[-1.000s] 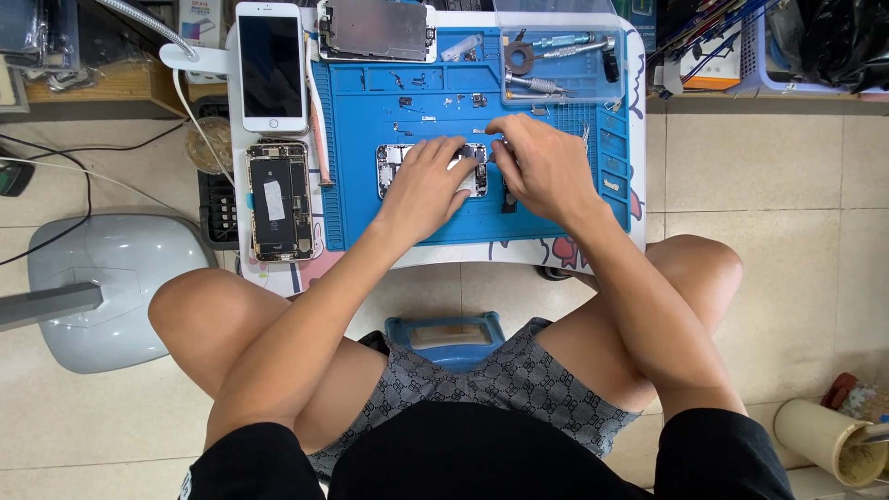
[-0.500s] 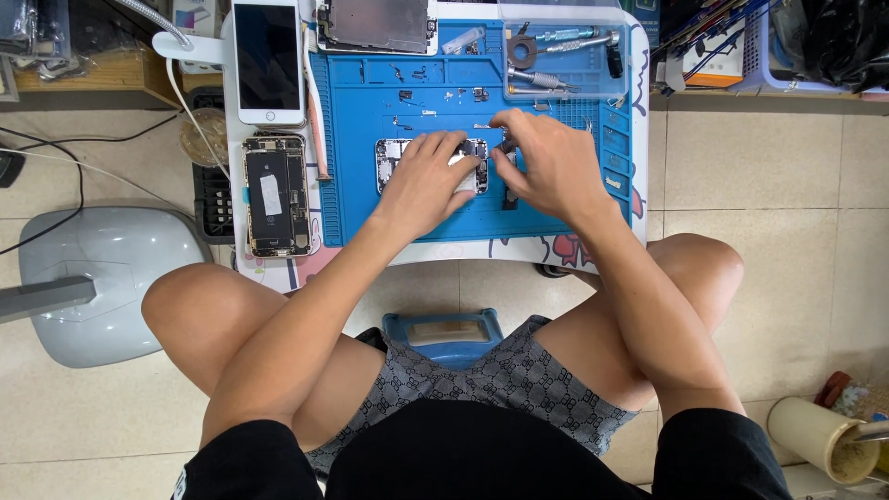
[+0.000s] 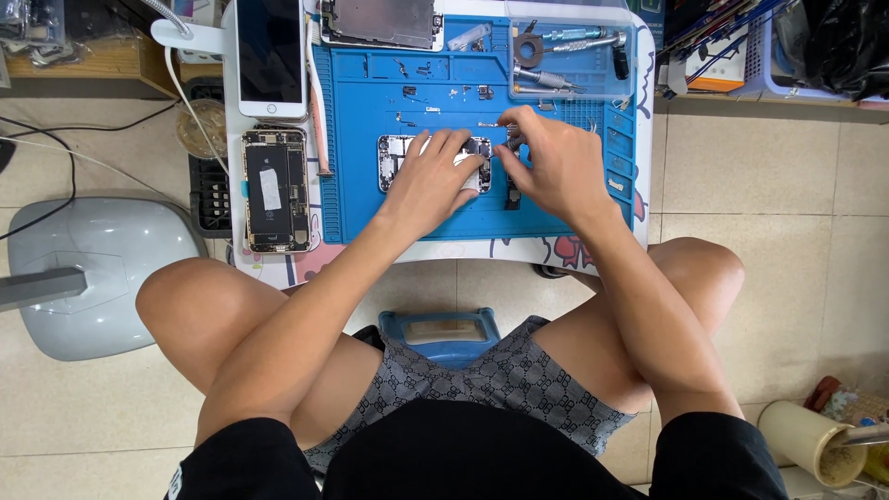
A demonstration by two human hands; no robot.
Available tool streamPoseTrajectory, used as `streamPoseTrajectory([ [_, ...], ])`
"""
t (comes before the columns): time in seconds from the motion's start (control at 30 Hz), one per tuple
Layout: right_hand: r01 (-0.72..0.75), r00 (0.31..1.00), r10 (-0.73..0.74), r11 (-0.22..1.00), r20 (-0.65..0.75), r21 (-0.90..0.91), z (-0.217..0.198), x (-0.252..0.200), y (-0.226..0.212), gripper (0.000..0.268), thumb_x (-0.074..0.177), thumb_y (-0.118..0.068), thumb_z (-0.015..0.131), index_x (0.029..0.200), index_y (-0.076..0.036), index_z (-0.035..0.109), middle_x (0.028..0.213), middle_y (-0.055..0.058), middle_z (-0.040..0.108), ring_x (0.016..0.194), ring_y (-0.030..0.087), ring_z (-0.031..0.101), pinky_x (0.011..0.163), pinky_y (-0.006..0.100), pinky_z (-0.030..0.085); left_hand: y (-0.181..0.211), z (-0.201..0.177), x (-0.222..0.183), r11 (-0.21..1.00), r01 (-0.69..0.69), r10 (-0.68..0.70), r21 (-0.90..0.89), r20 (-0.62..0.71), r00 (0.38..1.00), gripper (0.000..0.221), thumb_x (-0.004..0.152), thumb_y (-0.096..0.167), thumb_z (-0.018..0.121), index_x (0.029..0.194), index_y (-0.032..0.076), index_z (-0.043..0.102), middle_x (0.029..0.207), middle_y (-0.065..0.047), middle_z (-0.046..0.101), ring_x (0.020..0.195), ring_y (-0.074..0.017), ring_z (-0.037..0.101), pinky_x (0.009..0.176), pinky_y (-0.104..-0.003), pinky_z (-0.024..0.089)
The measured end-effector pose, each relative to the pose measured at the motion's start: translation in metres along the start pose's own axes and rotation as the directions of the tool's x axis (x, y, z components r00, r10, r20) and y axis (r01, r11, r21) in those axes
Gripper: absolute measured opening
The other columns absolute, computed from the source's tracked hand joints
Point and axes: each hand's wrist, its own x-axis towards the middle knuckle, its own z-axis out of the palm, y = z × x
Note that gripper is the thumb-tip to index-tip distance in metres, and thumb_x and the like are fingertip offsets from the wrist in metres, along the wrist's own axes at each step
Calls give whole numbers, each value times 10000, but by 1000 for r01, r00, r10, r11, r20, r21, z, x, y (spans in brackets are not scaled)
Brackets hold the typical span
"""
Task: The person disassembles a smartphone on a blue work mat, using tweezers and a screwdriver to remove and reattach internal components. They also briefly adjust a nearby fan before continuing to work on the phone's internal parts.
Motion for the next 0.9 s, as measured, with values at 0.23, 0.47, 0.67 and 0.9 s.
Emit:
streamPoseTrajectory([
  [0.23, 5, 1000, -10, 983, 26, 184, 3, -1, 3, 330, 985, -93, 735, 1295, -126, 625, 980, 114, 794, 811, 290, 765, 656, 381, 596, 1, 5, -2, 999, -5, 6, 36, -25, 1000, 428, 930, 291, 820, 1307, 116, 716, 1392, -177, 567, 1370, -372, 529, 1142, -625, 393],
  [0.47, 14, 1000, -14, 999, 3, 30, 0, -2, 2, 337, 991, -136, 785, 1289, -124, 626, 962, 105, 798, 793, 255, 763, 641, 333, 587, -1, 12, -2, 999, -7, 9, 49, -44, 999, 429, 943, 314, 814, 1316, 130, 709, 1391, -174, 552, 1370, -385, 533, 1138, -633, 397],
  [0.67, 27, 1000, -28, 998, 14, 57, 2, 1, 2, 354, 957, -135, 802, 1271, -152, 639, 980, 68, 802, 856, 246, 760, 675, 332, 587, -1, 13, -2, 998, -9, 14, 63, -68, 998, 428, 941, 333, 816, 1305, 132, 714, 1383, -169, 553, 1363, -388, 536, 1133, -635, 401],
  [0.9, 64, 998, -65, 994, -11, -92, 2, -2, 3, 387, 945, -186, 841, 1280, -169, 646, 940, 46, 798, 840, 222, 756, 664, 313, 593, -1, 11, -1, 999, -7, 10, 46, -63, 998, 480, 902, 376, 851, 1295, 136, 716, 1386, -160, 556, 1362, -377, 534, 1131, -617, 406],
])
